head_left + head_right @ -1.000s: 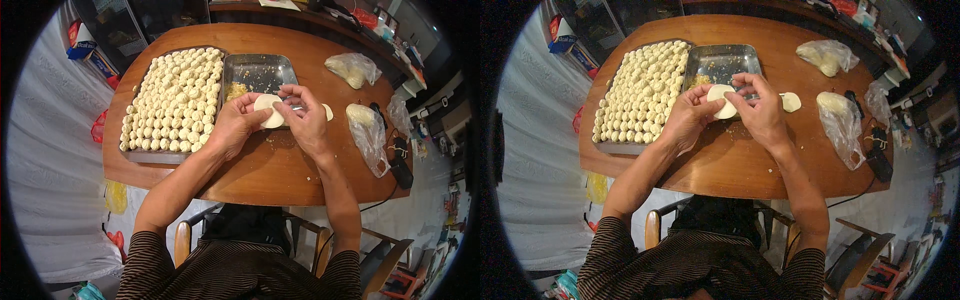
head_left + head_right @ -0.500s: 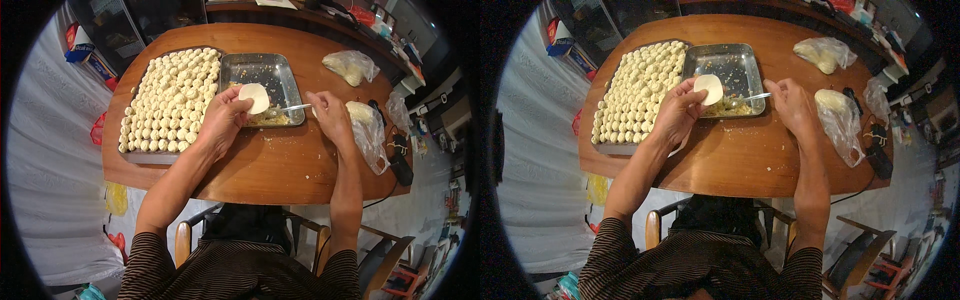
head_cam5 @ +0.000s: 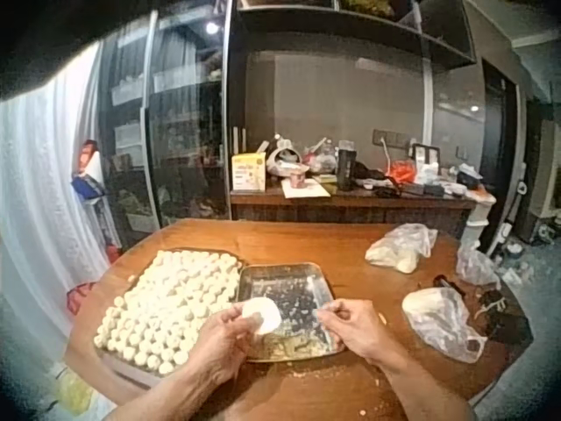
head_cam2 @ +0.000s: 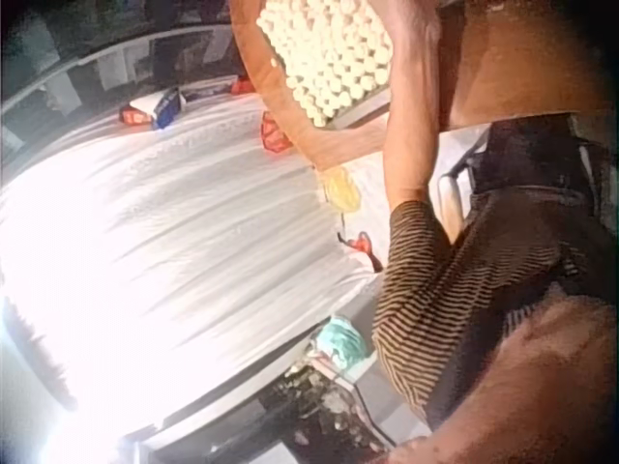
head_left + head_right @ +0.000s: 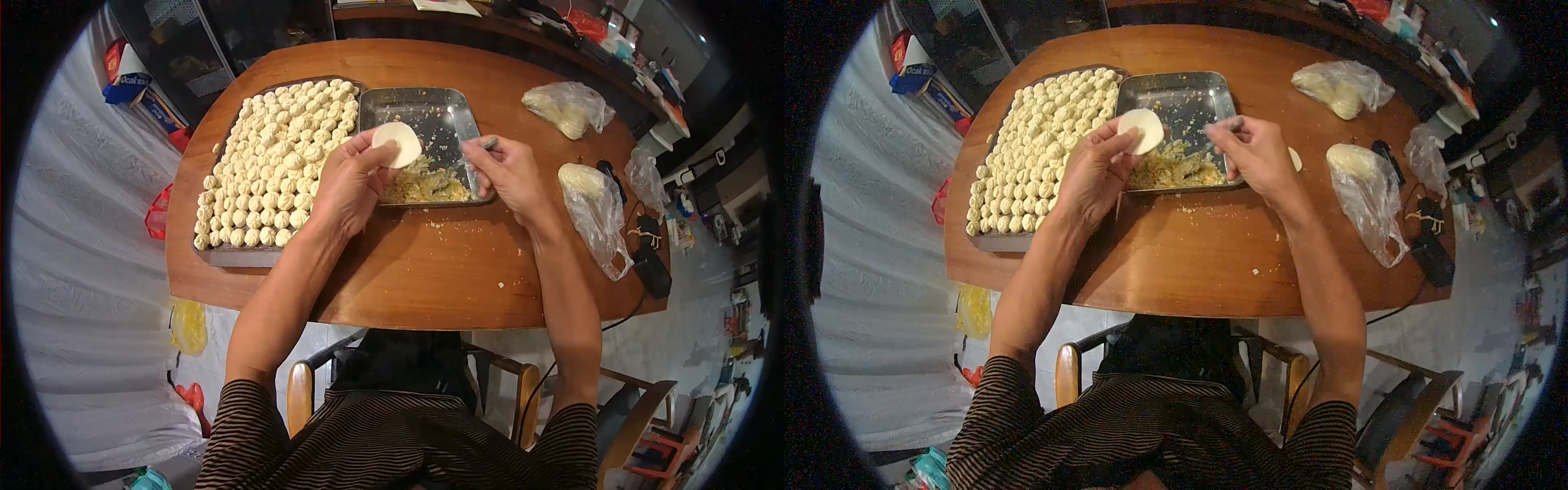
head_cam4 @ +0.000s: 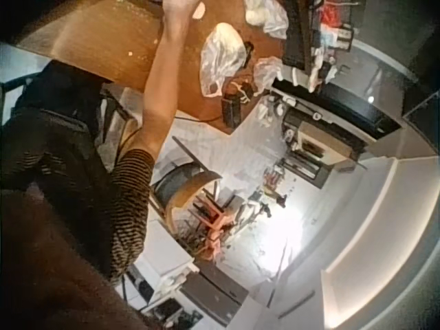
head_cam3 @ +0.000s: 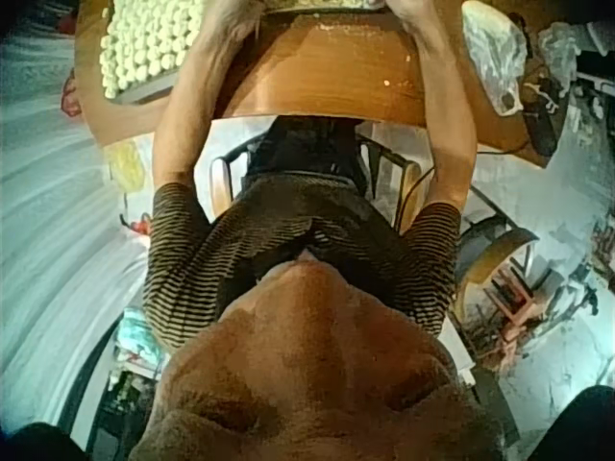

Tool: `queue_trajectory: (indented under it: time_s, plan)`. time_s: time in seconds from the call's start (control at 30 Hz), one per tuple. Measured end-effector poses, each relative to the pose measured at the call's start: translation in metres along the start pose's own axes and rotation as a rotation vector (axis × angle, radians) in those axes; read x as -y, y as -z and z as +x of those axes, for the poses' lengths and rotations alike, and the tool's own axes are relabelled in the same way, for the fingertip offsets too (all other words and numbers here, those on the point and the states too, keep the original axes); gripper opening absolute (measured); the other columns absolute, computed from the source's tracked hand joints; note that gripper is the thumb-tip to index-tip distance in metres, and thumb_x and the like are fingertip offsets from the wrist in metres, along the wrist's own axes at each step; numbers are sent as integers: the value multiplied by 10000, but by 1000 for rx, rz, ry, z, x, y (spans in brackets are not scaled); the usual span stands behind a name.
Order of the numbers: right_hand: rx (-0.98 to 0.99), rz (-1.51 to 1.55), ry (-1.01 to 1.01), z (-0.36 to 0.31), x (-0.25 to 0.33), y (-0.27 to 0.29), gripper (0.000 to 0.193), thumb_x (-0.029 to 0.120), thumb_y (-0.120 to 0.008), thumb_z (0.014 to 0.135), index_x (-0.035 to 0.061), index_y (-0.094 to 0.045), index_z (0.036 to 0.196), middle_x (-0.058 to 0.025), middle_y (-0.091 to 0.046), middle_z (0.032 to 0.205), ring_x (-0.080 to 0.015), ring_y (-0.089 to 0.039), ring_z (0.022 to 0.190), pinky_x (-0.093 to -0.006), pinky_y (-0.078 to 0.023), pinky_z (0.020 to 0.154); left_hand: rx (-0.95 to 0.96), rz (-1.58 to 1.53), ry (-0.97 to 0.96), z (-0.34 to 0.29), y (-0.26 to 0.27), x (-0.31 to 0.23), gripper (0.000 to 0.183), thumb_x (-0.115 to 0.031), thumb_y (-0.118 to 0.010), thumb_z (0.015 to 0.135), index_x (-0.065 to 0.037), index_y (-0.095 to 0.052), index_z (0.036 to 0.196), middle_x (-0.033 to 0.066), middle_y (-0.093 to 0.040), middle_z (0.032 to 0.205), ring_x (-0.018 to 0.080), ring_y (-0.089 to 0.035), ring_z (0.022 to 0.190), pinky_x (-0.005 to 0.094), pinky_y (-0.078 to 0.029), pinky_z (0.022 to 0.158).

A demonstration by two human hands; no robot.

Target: The person is assembling small round pastries by filling pieces of dough with a mixture using a spoon and rolling them into balls.

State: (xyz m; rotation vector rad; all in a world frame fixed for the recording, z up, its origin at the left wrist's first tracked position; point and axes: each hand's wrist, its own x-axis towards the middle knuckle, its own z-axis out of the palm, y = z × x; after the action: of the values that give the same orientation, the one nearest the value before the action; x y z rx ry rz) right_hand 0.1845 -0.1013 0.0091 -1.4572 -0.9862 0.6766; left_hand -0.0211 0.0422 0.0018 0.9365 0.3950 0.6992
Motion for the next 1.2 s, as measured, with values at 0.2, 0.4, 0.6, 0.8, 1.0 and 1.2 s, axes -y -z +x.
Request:
queue_trajectory:
  time_s: [0.2,0.4,0.6,0.8,1.0,1.2]
  plan:
    - [22,-398,97,12,9,-4,261,232,-700,1016,-21,-764,1021,-41,-712,774,-104,-631,674,-298,-505,622,-30,-13,-42,0,1,-8,310,-53,-669,1019,67,-626,1301,107,-733,1164,139,-706,1008,238,-592,882]
    - [-107,-498,298,8,3,8,231,186,-682,1009,-23,-769,1054,-84,-728,776,-135,-639,703,-327,-504,651,-2,21,-45,1,2,-3,315,-47,-662,1018,77,-618,1305,133,-738,1182,159,-719,1030,226,-601,865]
    - [-97,-537,334,-3,4,23,228,168,-661,1026,-35,-763,1051,-53,-698,769,-104,-605,698,-303,-484,638,34,54,1,3,4,4,320,-39,-643,1024,106,-597,1307,201,-738,1208,215,-738,1108,286,-603,970]
    - [-8,-414,157,-4,5,27,218,178,-656,1040,-17,-753,1021,-7,-658,764,-63,-553,651,-259,-462,593,14,149,28,4,3,7,313,-58,-618,1044,110,-585,1307,229,-734,1223,239,-733,1144,316,-584,1024]
    - [3,-236,78,-4,2,21,244,185,-660,1030,-34,-727,944,-26,-675,745,-68,-576,587,-270,-485,528,44,131,17,1,-1,5,311,-59,-587,1062,112,-571,1322,241,-731,1227,250,-726,1159,346,-559,1072]
    - [-29,-112,-33,-1,-2,24,249,201,-675,1036,-36,-750,1050,-17,-661,785,-59,-577,583,-236,-506,514,32,153,21,0,-2,4,305,-60,-570,1074,115,-570,1324,238,-732,1221,245,-738,1132,325,-591,1017]
